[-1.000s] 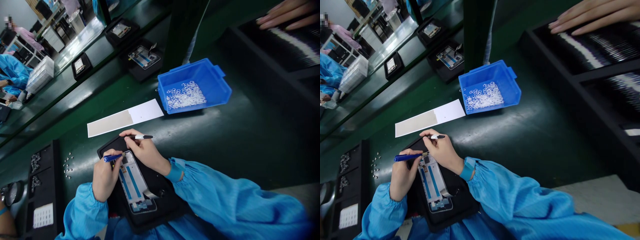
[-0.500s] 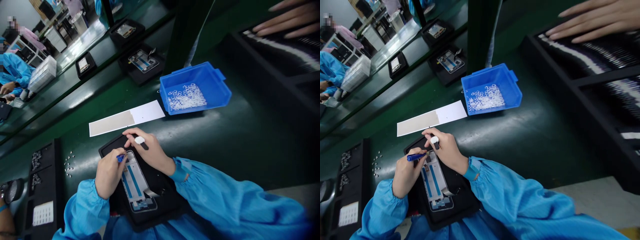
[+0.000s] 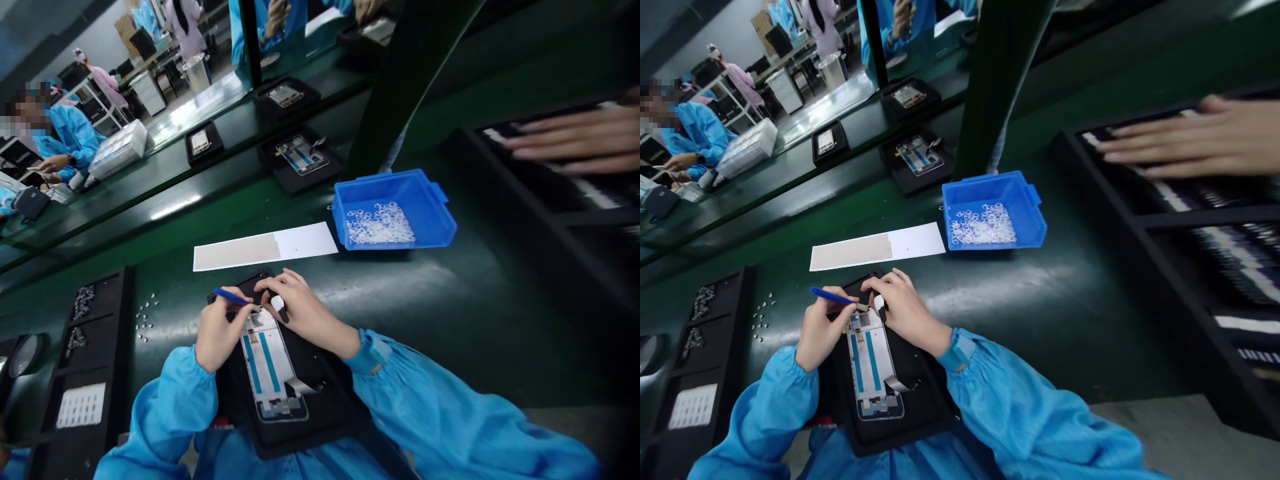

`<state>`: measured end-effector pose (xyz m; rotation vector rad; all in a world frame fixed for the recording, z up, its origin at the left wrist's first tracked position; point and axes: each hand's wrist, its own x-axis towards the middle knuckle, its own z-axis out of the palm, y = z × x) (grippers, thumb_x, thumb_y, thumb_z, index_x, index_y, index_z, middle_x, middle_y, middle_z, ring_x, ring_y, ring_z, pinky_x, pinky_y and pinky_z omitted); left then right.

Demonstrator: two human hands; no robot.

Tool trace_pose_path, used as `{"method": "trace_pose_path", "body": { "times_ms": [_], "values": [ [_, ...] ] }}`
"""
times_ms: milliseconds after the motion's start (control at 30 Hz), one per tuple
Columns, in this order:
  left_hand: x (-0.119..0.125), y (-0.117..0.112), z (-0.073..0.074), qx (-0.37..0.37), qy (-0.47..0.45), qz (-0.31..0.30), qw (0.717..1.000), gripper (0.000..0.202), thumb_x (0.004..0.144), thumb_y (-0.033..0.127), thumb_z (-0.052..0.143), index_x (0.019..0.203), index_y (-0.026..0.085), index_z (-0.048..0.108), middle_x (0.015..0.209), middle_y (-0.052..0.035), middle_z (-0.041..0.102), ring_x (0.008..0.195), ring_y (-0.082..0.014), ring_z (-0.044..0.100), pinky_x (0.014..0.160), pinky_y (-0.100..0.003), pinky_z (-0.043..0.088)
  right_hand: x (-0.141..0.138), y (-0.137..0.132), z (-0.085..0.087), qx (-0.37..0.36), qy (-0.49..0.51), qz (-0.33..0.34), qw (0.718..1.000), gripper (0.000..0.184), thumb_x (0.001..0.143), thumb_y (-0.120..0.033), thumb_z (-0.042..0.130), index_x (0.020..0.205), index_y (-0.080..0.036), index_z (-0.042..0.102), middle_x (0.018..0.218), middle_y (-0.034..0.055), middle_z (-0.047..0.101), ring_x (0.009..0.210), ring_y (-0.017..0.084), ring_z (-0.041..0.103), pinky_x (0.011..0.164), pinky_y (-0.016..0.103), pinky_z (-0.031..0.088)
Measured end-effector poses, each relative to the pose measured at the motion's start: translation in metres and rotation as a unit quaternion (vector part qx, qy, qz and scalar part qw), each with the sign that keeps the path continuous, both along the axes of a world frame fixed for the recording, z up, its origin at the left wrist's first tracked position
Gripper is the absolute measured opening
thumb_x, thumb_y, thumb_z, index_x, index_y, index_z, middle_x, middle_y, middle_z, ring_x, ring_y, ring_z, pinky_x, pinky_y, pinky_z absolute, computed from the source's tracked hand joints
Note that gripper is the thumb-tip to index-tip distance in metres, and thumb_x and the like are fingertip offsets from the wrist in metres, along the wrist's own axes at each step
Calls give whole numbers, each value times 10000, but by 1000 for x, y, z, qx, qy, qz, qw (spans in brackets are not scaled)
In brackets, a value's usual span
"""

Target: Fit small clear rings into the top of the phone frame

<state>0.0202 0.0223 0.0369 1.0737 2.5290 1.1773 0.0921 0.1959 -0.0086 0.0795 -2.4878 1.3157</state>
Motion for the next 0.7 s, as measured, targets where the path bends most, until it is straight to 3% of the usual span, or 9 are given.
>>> {"method": "trace_pose_path", "body": {
  "times_ms": [100,200,267,333,433,567,700],
  "values": [
    [-6,-8,2,157,-39,115,980,153,891,240,589,915,215,440,881,-44,724,867,-189,727,799,-325,579,0,-1,-2,-4,6,-1,1000,423,740,12,523,1078,-241,557,797,-16,670,884,221,594,1081,575,309],
    [-6,-21,6,232,37,134,963,96,935,198,485,860,219,428,767,11,647,767,-148,688,832,-341,556,0,-2,-4,-2,22,-2,1000,411,747,-2,522,1086,-233,546,786,-21,654,855,211,591,1085,579,297],
    [-2,-28,6,153,103,81,979,138,934,146,425,836,208,499,742,13,593,702,-132,632,752,-288,534,0,-4,-6,0,32,0,999,403,751,-9,514,1087,-229,539,772,-30,646,830,201,595,1088,580,289],
    [3,-32,2,5,172,8,985,215,900,88,410,907,201,593,783,-9,610,692,-145,606,665,-265,494,0,-6,-7,1,39,-1,999,391,757,-18,501,1084,-230,542,757,-37,646,796,191,602,1087,574,291],
    [11,-32,-11,-155,263,-64,950,340,864,57,442,1103,202,634,810,-22,635,691,-178,606,613,-295,457,0,-10,-8,2,44,-7,999,379,779,-23,472,1082,-235,555,750,-37,651,763,184,610,1087,558,299],
    [14,-27,-23,-217,301,-80,925,323,861,106,543,1136,242,645,813,-8,622,637,-179,566,579,-311,436,1,-11,-7,0,28,-9,1000,332,826,-58,487,1097,-237,559,778,-21,664,781,190,617,1087,556,301],
    [10,-24,-21,-234,310,-98,916,338,848,115,597,1144,271,643,834,10,631,587,-165,536,559,-308,426,2,-10,-6,1,21,-11,1000,311,853,-78,496,1116,-233,553,795,-15,665,795,190,620,1083,553,309]
  ]
}}
